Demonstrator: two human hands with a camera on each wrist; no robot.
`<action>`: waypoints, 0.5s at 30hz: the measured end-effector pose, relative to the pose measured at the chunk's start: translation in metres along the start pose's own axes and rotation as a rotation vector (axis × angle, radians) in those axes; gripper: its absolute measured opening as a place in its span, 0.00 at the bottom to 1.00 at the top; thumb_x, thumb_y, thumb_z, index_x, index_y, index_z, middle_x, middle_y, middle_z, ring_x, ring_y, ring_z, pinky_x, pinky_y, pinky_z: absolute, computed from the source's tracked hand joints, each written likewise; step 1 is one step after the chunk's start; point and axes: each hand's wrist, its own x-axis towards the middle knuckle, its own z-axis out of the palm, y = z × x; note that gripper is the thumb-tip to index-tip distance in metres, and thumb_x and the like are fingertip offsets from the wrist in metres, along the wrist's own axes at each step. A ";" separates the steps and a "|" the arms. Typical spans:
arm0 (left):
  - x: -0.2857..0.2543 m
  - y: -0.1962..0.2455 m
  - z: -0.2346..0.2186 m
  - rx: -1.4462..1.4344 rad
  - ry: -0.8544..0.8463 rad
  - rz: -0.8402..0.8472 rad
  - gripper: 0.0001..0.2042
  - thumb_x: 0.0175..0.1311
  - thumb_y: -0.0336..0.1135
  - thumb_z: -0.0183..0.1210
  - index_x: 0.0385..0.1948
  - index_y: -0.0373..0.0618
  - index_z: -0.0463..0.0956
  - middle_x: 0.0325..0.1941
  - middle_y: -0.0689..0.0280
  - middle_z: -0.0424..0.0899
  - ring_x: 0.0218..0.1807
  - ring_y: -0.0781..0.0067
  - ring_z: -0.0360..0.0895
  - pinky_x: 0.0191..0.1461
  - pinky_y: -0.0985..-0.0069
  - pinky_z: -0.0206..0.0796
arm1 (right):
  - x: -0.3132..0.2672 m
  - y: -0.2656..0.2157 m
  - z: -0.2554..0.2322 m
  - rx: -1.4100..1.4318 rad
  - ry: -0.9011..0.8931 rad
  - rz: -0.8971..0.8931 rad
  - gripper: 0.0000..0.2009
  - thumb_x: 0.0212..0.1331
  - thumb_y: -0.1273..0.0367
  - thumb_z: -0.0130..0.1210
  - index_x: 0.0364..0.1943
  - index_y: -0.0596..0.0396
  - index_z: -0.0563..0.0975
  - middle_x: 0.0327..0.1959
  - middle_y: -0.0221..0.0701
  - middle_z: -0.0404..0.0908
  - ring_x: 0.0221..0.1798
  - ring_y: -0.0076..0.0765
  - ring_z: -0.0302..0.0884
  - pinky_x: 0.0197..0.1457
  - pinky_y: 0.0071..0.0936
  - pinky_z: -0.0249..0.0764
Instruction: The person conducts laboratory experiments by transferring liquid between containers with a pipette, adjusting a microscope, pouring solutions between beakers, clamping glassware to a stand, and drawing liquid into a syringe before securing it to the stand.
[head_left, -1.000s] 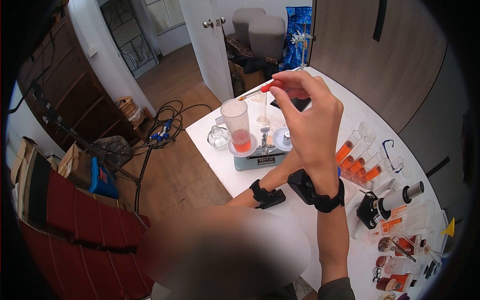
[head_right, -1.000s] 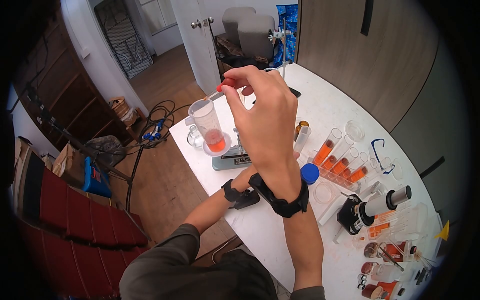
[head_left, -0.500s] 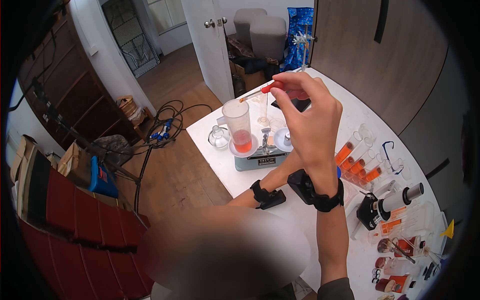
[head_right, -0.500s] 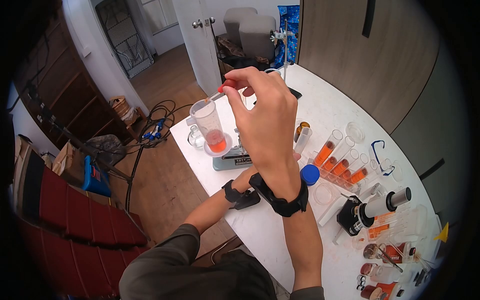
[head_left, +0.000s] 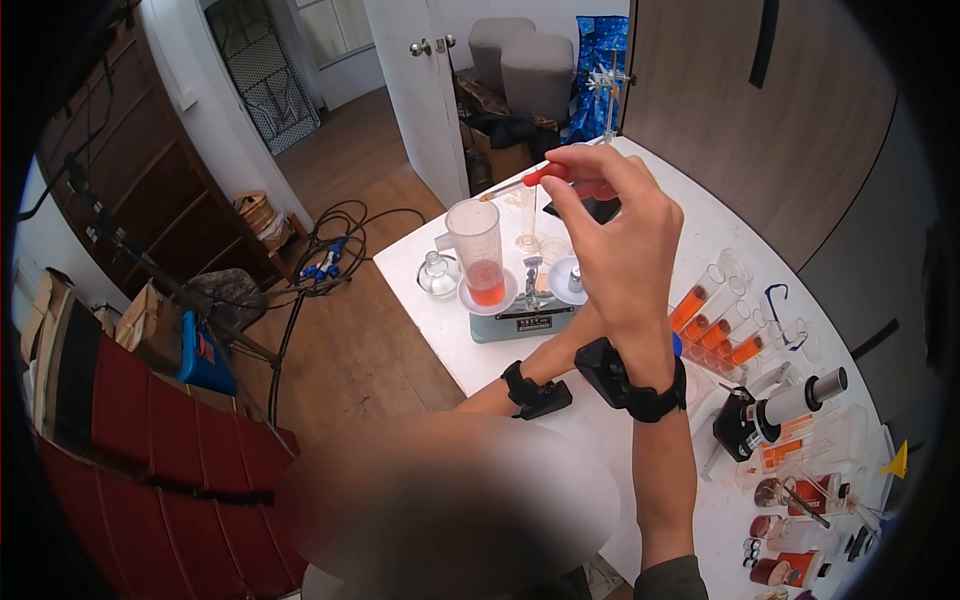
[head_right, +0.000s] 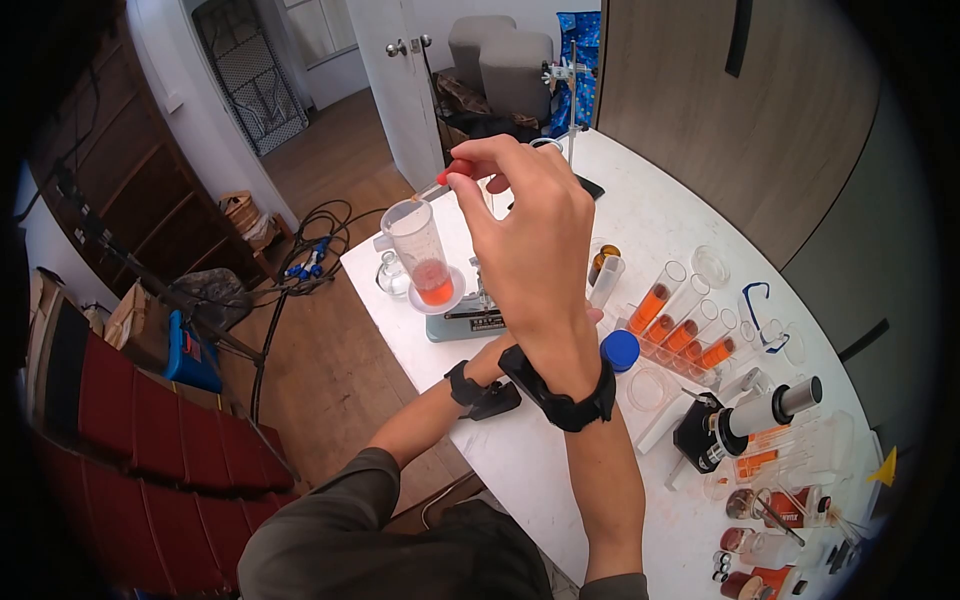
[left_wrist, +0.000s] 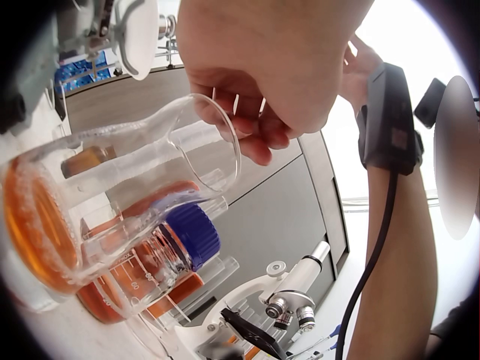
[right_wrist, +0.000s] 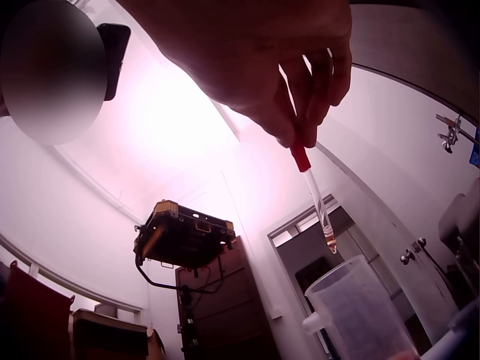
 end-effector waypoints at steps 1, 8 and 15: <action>0.000 0.001 0.000 -0.019 0.005 -0.008 0.10 0.74 0.35 0.60 0.46 0.38 0.79 0.41 0.68 0.79 0.45 0.78 0.74 0.52 0.77 0.68 | 0.000 0.000 -0.001 -0.006 0.001 -0.001 0.08 0.56 0.74 0.67 0.40 0.55 0.85 0.32 0.29 0.88 0.36 0.30 0.80 0.42 0.28 0.76; -0.001 0.016 -0.001 0.004 -0.033 -0.091 0.21 0.69 0.35 0.62 0.60 0.38 0.70 0.59 0.62 0.77 0.61 0.71 0.72 0.61 0.72 0.68 | 0.000 0.000 -0.001 -0.020 0.010 -0.007 0.08 0.56 0.74 0.67 0.40 0.55 0.85 0.32 0.29 0.88 0.36 0.30 0.80 0.42 0.29 0.76; -0.015 -0.015 -0.004 0.157 -0.080 0.025 0.17 0.74 0.34 0.59 0.61 0.42 0.77 0.52 0.66 0.80 0.55 0.75 0.75 0.59 0.75 0.68 | -0.001 0.001 -0.002 -0.030 0.015 -0.008 0.08 0.56 0.74 0.68 0.40 0.55 0.85 0.33 0.29 0.88 0.36 0.30 0.81 0.41 0.28 0.77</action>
